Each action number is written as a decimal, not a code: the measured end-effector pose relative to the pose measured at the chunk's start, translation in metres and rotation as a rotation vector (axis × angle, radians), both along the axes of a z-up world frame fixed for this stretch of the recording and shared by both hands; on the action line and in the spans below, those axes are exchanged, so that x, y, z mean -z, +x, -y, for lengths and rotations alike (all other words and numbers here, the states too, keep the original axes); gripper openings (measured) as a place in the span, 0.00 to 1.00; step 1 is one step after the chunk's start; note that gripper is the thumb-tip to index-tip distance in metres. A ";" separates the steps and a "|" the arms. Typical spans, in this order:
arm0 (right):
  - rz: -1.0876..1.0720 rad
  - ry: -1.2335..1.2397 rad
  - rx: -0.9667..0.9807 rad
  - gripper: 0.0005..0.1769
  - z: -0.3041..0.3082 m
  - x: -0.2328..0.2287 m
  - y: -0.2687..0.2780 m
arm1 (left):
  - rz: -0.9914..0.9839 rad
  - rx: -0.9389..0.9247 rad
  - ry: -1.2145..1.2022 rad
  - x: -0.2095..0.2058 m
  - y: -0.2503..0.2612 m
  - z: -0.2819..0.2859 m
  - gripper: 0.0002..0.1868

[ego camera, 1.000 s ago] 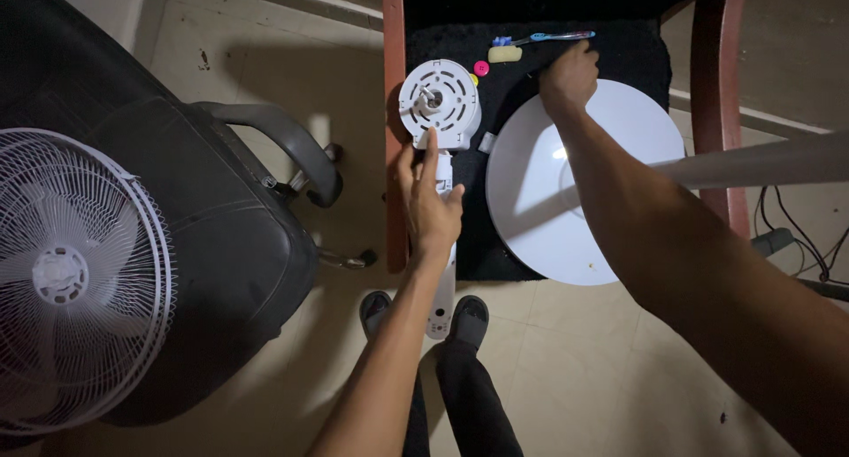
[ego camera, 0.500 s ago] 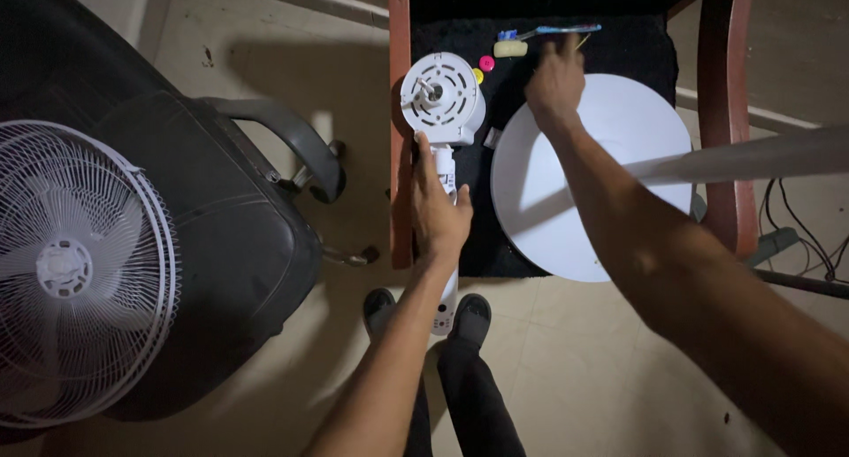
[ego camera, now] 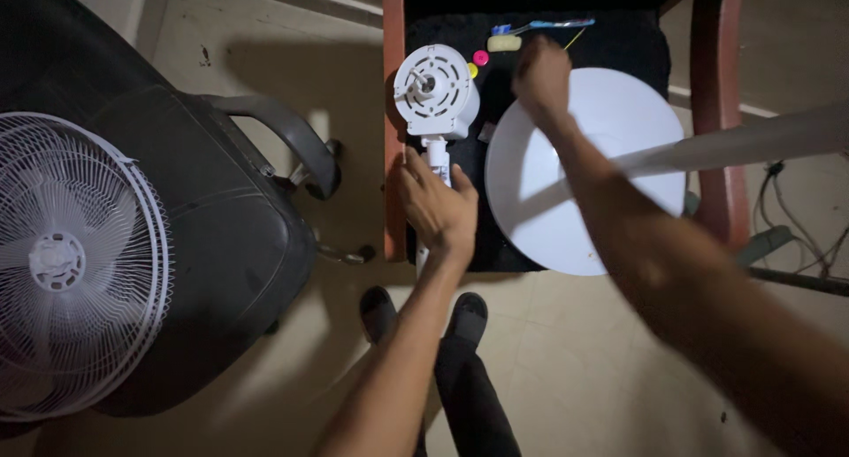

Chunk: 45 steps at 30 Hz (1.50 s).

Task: The person uses a screwdriver to loosen and tighten screws on the motor housing of a disassembled standing fan. They rotate the housing to access different screw locations and manipulate the internal shaft while the fan parts rest on a chair.

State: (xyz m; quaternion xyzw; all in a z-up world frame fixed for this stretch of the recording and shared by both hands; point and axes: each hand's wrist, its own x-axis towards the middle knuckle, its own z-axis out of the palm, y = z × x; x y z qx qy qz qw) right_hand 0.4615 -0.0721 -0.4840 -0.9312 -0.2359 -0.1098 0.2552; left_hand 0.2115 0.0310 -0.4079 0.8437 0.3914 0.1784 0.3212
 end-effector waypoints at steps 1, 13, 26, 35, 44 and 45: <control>-0.044 0.127 0.003 0.09 -0.001 -0.006 -0.015 | 0.039 -0.006 0.031 0.001 0.002 -0.002 0.36; -0.661 0.909 -0.025 0.09 -0.011 -0.033 -0.242 | -0.077 -0.052 -0.213 0.001 0.042 -0.031 0.40; -0.980 1.143 0.176 0.07 -0.013 0.001 -0.233 | 0.135 0.105 -0.339 0.010 0.035 -0.065 0.21; -0.789 0.978 0.153 0.12 -0.012 -0.135 -0.243 | 0.346 0.064 -0.614 -0.115 0.007 -0.092 0.22; -0.301 0.615 0.207 0.11 -0.046 -0.327 -0.285 | 0.802 0.178 -1.065 -0.241 -0.017 -0.062 0.43; -0.304 0.626 0.215 0.11 -0.048 -0.340 -0.288 | 0.778 0.182 -1.063 -0.250 -0.022 -0.061 0.41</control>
